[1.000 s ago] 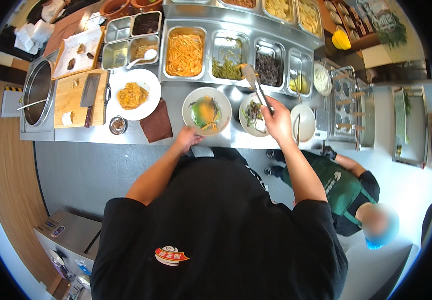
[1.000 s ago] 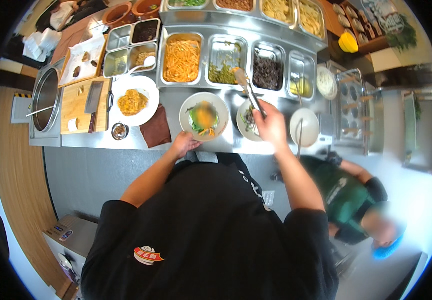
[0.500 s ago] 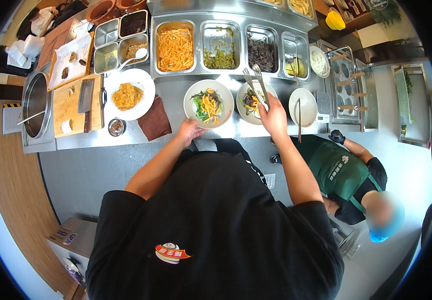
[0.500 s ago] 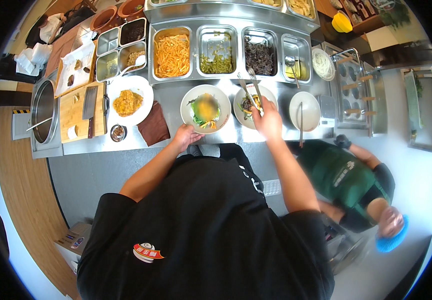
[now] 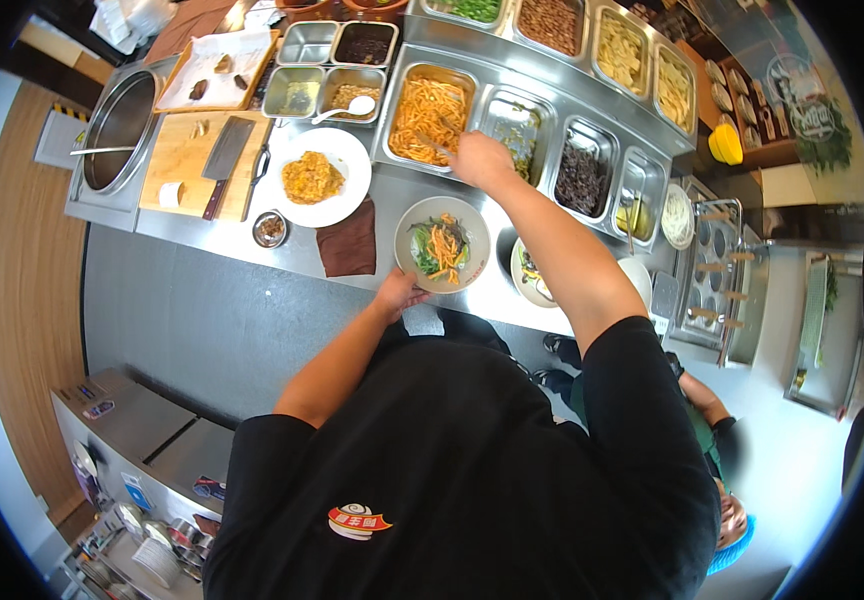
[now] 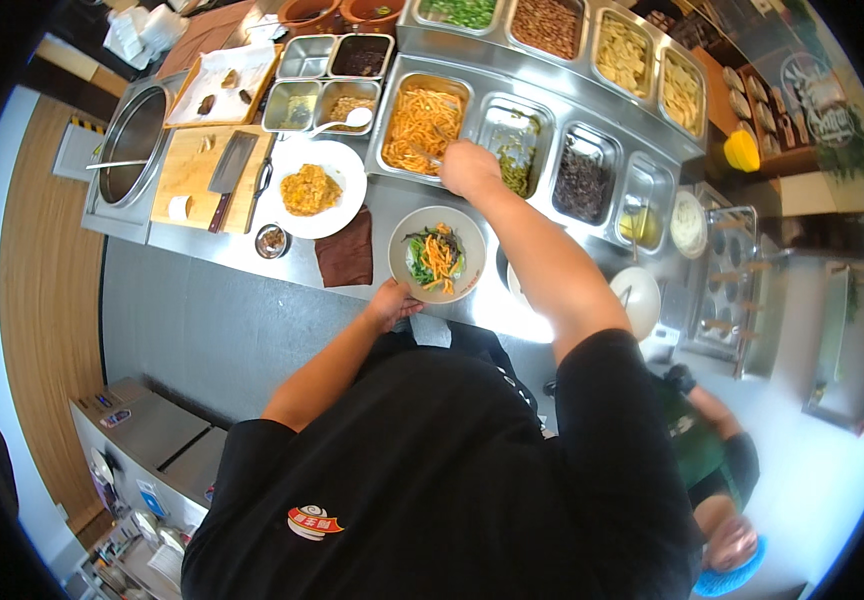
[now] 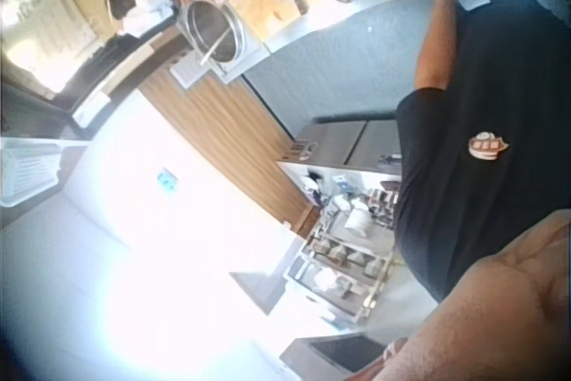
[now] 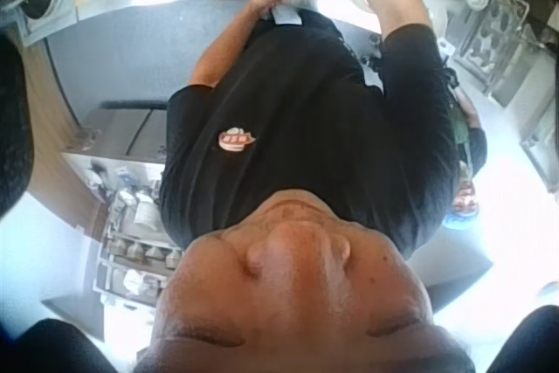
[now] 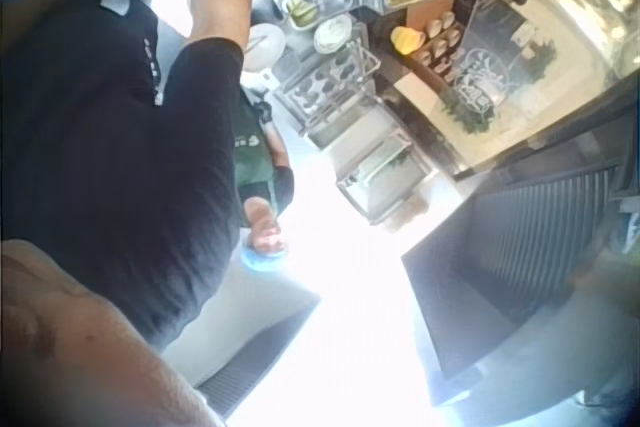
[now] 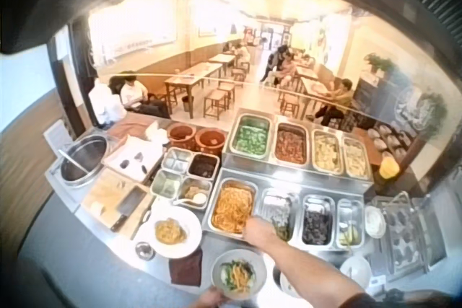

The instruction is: The person assembles a noodle dish by placing noodles and green vegetables into a bowl. They use chopsticks to arrange the ingredients and tongs to add toppings from various containers on the counter.

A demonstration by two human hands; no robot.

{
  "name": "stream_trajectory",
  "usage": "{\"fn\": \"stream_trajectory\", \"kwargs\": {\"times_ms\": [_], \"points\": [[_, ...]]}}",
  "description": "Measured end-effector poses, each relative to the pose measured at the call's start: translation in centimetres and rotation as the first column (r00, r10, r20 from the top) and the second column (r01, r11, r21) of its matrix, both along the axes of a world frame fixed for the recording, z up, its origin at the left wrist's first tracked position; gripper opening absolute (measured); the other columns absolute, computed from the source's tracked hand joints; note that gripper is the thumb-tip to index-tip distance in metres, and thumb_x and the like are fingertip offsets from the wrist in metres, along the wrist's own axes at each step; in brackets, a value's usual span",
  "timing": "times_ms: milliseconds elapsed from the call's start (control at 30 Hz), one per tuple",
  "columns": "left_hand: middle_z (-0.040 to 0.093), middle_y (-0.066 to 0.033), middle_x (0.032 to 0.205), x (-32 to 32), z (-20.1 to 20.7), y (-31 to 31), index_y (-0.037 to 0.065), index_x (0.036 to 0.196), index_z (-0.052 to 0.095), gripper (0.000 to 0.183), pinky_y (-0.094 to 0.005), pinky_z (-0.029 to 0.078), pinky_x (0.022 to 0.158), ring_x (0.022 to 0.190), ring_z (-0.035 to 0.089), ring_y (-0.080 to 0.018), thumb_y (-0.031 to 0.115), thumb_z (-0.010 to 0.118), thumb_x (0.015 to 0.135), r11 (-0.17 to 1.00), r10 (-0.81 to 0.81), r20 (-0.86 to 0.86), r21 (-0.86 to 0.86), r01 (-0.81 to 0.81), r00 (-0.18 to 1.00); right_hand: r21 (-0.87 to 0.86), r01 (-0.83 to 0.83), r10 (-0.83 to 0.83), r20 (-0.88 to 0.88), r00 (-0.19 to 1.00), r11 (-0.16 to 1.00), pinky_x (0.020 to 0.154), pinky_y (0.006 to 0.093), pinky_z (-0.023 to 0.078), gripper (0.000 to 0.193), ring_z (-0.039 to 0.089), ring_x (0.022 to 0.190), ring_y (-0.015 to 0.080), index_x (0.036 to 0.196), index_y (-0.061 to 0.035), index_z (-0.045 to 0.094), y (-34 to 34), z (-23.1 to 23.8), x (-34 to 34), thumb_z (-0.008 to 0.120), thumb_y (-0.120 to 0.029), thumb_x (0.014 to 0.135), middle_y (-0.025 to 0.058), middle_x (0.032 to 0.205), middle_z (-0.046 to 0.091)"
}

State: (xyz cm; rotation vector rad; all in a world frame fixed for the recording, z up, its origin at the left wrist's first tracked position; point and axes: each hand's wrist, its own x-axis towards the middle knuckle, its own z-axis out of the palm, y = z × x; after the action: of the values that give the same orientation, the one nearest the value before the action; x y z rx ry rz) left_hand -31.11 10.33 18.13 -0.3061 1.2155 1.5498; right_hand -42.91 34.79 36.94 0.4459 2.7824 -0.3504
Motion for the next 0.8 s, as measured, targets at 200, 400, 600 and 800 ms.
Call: {"fn": "stream_trajectory", "kwargs": {"times_ms": [200, 400, 600, 800], "points": [[0.066, -0.0127, 0.111, 0.7, 0.7, -0.5, 0.005, 0.123, 0.049, 0.032, -0.0323, 0.055, 0.079, 0.092, 0.068, -0.0238, 0.015, 0.043, 0.092, 0.998, 0.066, 0.011, -0.001, -0.066, 0.998, -0.004, -0.021, 0.021, -0.01, 1.0, 1.0, 0.081, 0.0447, 0.054, 0.025, 0.066, 0.095, 0.0374, 0.096, 0.0014, 0.07, 1.9, -2.2, -1.3, 0.055, -0.01, 0.08, 0.0231, 0.105, 0.067], [0.066, -0.0129, 0.109, 0.6, -0.1, -0.3, 0.005, 0.123, 0.048, 0.032, -0.0326, 0.055, 0.078, 0.092, 0.068, -0.0246, 0.013, 0.042, 0.092, 0.999, 0.04, -0.004, 0.004, -0.04, 0.999, -0.092, -0.068, 0.043, -0.255, 0.966, 0.993, 0.082, 0.0478, 0.051, 0.021, 0.063, 0.091, 0.0405, 0.095, 0.0007, 0.066, 3.0, -3.6, 0.3, 0.053, -0.011, 0.083, 0.0229, 0.1, 0.066], [0.066, -0.015, 0.108, 0.3, -0.6, -0.2, 0.004, 0.122, 0.047, 0.032, -0.0332, 0.056, 0.078, 0.092, 0.068, -0.0261, 0.011, 0.04, 0.093, 1.0, 0.017, 0.002, -0.018, -0.017, 1.0, -0.184, -0.075, -0.01, -0.427, 0.904, 0.98, 0.085, 0.0475, 0.048, 0.021, 0.06, 0.092, 0.0415, 0.095, 0.0009, 0.062, 2.6, -0.7, 3.7, 0.053, -0.016, 0.087, 0.0237, 0.098, 0.064], [0.065, -0.0179, 0.109, 0.1, -2.1, -0.4, 0.0, 0.119, 0.046, 0.029, -0.0352, 0.057, 0.077, 0.094, 0.068, -0.028, 0.012, 0.042, 0.094, 1.0, -0.014, 0.0, -0.014, 0.014, 1.0, -0.28, -0.018, -0.139, -0.531, 0.836, 0.96, 0.082, 0.0451, 0.048, 0.026, 0.06, 0.091, 0.0405, 0.107, -0.0002, 0.062, 3.1, 2.0, 9.8, 0.057, -0.016, 0.087, 0.0227, 0.099, 0.063]]}}
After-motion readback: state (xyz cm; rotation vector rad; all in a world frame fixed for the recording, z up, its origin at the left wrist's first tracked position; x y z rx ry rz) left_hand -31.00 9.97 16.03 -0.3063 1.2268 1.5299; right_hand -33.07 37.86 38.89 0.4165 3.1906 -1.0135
